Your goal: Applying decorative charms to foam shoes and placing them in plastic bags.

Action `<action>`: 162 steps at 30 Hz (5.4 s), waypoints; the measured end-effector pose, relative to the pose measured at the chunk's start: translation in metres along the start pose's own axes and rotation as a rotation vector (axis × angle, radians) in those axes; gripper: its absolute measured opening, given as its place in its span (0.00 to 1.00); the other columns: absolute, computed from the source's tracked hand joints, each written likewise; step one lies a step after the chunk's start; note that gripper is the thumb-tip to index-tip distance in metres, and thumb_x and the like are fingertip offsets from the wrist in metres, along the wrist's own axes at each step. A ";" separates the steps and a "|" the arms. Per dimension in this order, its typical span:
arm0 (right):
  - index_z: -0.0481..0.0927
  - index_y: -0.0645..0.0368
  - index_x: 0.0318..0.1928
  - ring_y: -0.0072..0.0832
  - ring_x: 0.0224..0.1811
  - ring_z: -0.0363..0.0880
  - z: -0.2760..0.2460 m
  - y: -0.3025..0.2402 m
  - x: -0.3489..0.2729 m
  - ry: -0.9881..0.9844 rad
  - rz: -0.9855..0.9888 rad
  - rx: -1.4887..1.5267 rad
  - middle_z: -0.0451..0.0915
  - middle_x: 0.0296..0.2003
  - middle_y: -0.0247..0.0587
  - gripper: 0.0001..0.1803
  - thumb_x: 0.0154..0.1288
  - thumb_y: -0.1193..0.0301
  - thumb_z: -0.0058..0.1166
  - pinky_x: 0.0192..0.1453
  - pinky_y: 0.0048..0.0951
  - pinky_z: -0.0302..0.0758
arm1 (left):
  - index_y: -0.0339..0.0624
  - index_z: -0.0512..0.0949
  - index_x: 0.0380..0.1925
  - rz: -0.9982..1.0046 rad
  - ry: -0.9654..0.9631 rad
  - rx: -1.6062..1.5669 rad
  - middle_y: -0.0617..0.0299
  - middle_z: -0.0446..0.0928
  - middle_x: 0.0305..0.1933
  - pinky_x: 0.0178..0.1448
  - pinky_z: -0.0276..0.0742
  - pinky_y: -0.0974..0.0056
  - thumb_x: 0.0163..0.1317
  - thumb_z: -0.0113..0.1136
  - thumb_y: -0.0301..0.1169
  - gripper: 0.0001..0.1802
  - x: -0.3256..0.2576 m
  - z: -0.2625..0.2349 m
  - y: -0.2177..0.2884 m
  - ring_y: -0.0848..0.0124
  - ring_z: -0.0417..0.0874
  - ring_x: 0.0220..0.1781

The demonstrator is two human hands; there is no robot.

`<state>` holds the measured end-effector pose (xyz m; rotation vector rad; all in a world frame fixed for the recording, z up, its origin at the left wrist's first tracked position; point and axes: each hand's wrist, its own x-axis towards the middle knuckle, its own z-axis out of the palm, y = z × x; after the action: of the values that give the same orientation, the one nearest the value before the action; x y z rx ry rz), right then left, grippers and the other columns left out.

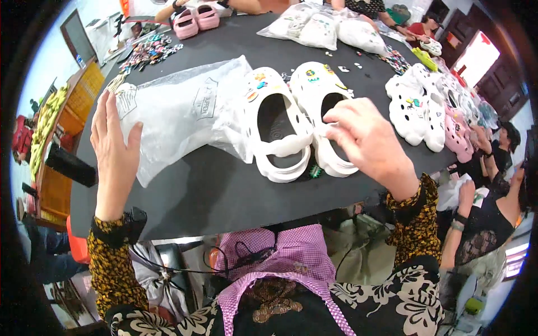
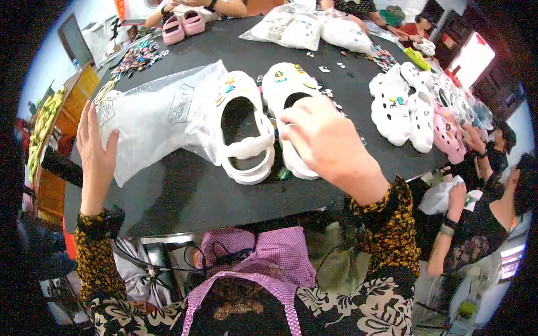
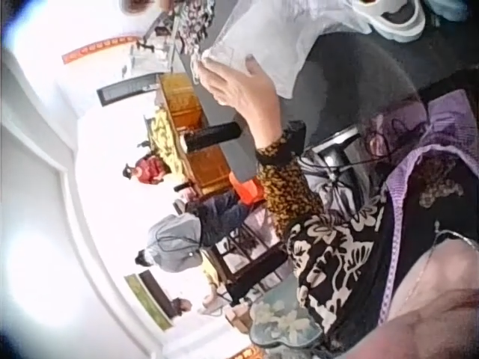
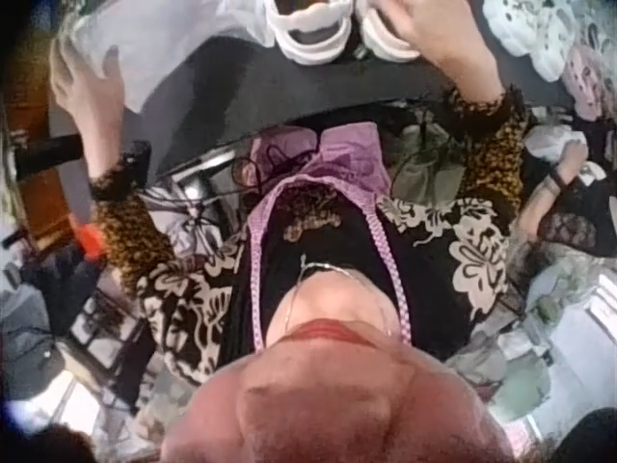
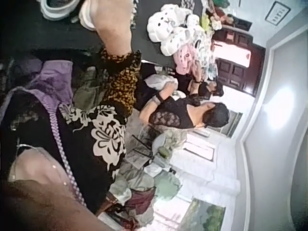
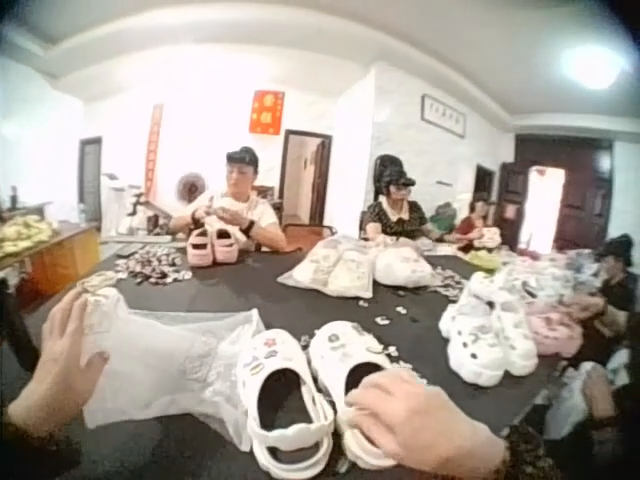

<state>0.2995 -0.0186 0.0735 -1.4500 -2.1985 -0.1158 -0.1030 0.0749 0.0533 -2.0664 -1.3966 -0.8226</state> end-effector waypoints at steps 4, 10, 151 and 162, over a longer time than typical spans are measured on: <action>0.78 0.59 0.45 0.44 0.53 0.73 -0.025 0.024 -0.009 0.102 -0.018 -0.039 0.77 0.47 0.49 0.13 0.59 0.71 0.57 0.57 0.40 0.70 | 0.39 0.50 0.71 0.046 0.121 0.028 0.49 0.50 0.75 0.75 0.46 0.53 0.57 0.61 0.29 0.44 0.010 -0.008 0.034 0.53 0.50 0.76; 0.72 0.57 0.60 0.35 0.60 0.71 -0.038 0.056 -0.036 -0.145 0.419 0.364 0.70 0.62 0.46 0.29 0.57 0.67 0.64 0.63 0.32 0.68 | 0.41 0.60 0.68 0.154 0.121 0.031 0.48 0.54 0.74 0.74 0.52 0.52 0.57 0.62 0.28 0.38 0.016 -0.008 0.058 0.50 0.55 0.75; 0.71 0.69 0.57 0.33 0.42 0.81 -0.011 0.026 -0.056 0.137 0.436 1.711 0.79 0.45 0.49 0.20 0.72 0.68 0.47 0.45 0.35 0.79 | 0.44 0.74 0.19 0.190 -0.143 -0.782 0.65 0.65 0.17 0.30 0.62 0.60 0.48 0.68 0.30 0.10 -0.032 -0.008 0.176 0.64 0.68 0.20; 0.70 0.70 0.55 0.30 0.31 0.78 -0.080 0.002 -0.016 0.115 0.426 1.194 0.77 0.36 0.50 0.19 0.74 0.67 0.39 0.39 0.27 0.79 | 0.45 0.74 0.19 0.192 -0.130 -0.761 0.64 0.67 0.18 0.30 0.64 0.60 0.48 0.69 0.31 0.11 -0.031 -0.008 0.174 0.64 0.71 0.21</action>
<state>0.3344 -0.0582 0.1354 -1.0584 -1.3111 1.0352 0.0499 -0.0093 0.0228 -2.8038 -0.9966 -1.2919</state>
